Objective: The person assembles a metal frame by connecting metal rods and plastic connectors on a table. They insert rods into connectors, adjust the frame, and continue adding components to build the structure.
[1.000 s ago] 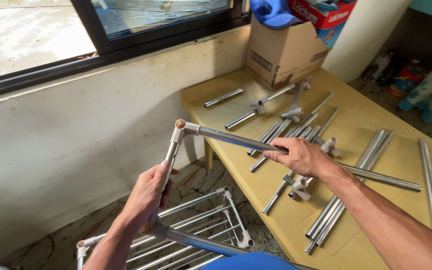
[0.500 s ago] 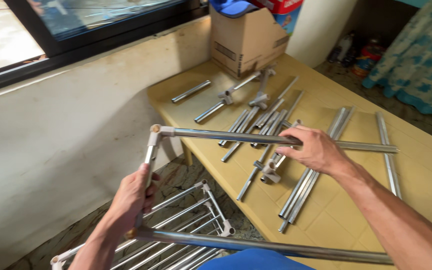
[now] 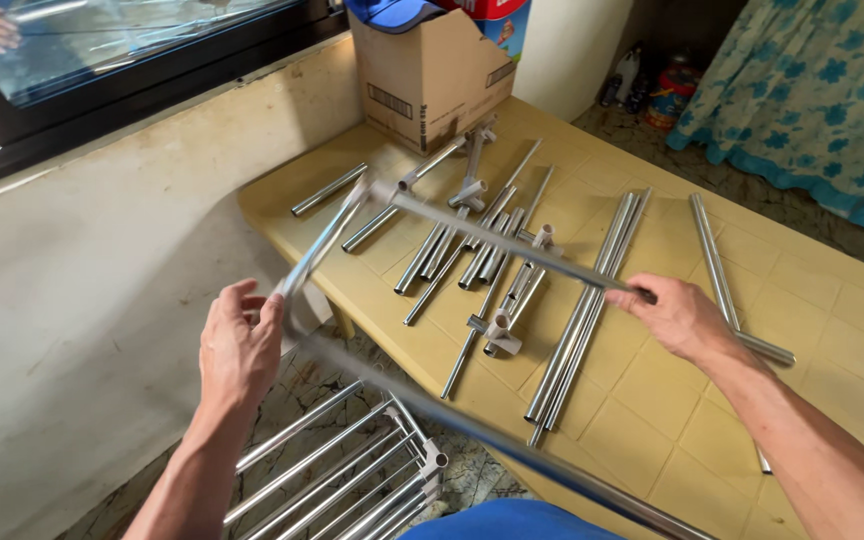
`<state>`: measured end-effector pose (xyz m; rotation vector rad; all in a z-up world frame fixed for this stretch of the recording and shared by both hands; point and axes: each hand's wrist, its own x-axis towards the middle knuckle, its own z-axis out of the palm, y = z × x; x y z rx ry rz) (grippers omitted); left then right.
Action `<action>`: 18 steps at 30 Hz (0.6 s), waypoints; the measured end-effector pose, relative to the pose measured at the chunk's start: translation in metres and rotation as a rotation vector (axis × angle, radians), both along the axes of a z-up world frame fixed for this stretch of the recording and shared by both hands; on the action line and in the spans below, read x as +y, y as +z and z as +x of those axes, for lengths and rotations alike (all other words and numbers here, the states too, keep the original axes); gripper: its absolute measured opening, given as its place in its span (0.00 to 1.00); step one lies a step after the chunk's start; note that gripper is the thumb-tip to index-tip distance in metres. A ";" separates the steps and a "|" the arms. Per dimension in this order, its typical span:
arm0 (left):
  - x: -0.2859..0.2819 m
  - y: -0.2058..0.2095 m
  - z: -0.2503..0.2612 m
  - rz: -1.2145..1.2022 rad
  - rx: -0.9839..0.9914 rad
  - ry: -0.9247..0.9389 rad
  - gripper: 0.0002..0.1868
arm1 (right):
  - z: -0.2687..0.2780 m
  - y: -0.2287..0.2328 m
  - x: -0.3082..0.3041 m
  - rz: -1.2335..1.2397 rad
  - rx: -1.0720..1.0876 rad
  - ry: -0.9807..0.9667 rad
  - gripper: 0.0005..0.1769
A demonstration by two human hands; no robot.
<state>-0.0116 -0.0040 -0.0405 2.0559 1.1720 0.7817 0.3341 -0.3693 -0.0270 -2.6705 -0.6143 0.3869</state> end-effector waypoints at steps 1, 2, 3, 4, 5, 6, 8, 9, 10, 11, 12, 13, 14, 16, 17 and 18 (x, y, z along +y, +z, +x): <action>-0.002 -0.001 0.004 -0.006 -0.025 0.012 0.30 | 0.004 -0.005 -0.005 0.010 0.006 -0.038 0.27; -0.005 -0.004 0.009 -0.015 -0.051 0.027 0.33 | 0.007 -0.009 -0.009 0.063 -0.022 -0.034 0.28; -0.010 -0.008 0.014 -0.210 -0.124 0.001 0.33 | 0.009 -0.014 -0.013 0.116 -0.051 -0.031 0.29; -0.016 -0.013 0.021 -0.404 -0.196 -0.023 0.33 | 0.011 -0.019 -0.015 0.170 -0.079 -0.024 0.30; -0.024 -0.017 0.028 -0.597 -0.267 -0.048 0.33 | 0.012 -0.022 -0.016 0.166 -0.075 -0.033 0.30; -0.036 -0.024 0.036 -0.627 -0.253 -0.122 0.31 | 0.012 -0.024 -0.016 0.161 -0.071 -0.040 0.30; -0.060 -0.035 0.055 -0.790 -0.251 -0.196 0.31 | 0.009 -0.027 -0.011 0.157 -0.057 -0.069 0.30; -0.071 -0.039 0.065 -0.925 -0.262 -0.193 0.31 | 0.006 -0.028 -0.007 0.159 -0.048 -0.091 0.30; -0.084 -0.043 0.074 -0.953 -0.221 -0.189 0.31 | 0.002 -0.027 -0.003 0.159 -0.038 -0.113 0.30; -0.095 -0.046 0.082 -0.981 -0.180 -0.185 0.30 | -0.001 -0.026 0.001 0.166 -0.016 -0.124 0.31; -0.105 -0.048 0.089 -0.988 -0.144 -0.195 0.30 | -0.003 -0.023 0.003 0.173 0.004 -0.137 0.32; -0.114 -0.050 0.095 -0.995 -0.107 -0.204 0.29 | -0.005 -0.020 0.006 0.179 0.025 -0.150 0.32; -0.121 -0.052 0.099 -1.002 -0.069 -0.215 0.29 | -0.007 -0.016 0.008 0.188 0.026 -0.151 0.31; -0.132 -0.055 0.104 -1.080 -0.163 -0.246 0.26 | -0.008 -0.010 0.011 0.204 0.028 -0.153 0.28; -0.135 -0.055 0.106 -1.120 -0.210 -0.261 0.24 | -0.008 -0.008 0.012 0.207 0.037 -0.166 0.27; -0.136 -0.055 0.107 -1.132 -0.248 -0.270 0.22 | -0.007 -0.007 0.014 0.211 0.047 -0.180 0.27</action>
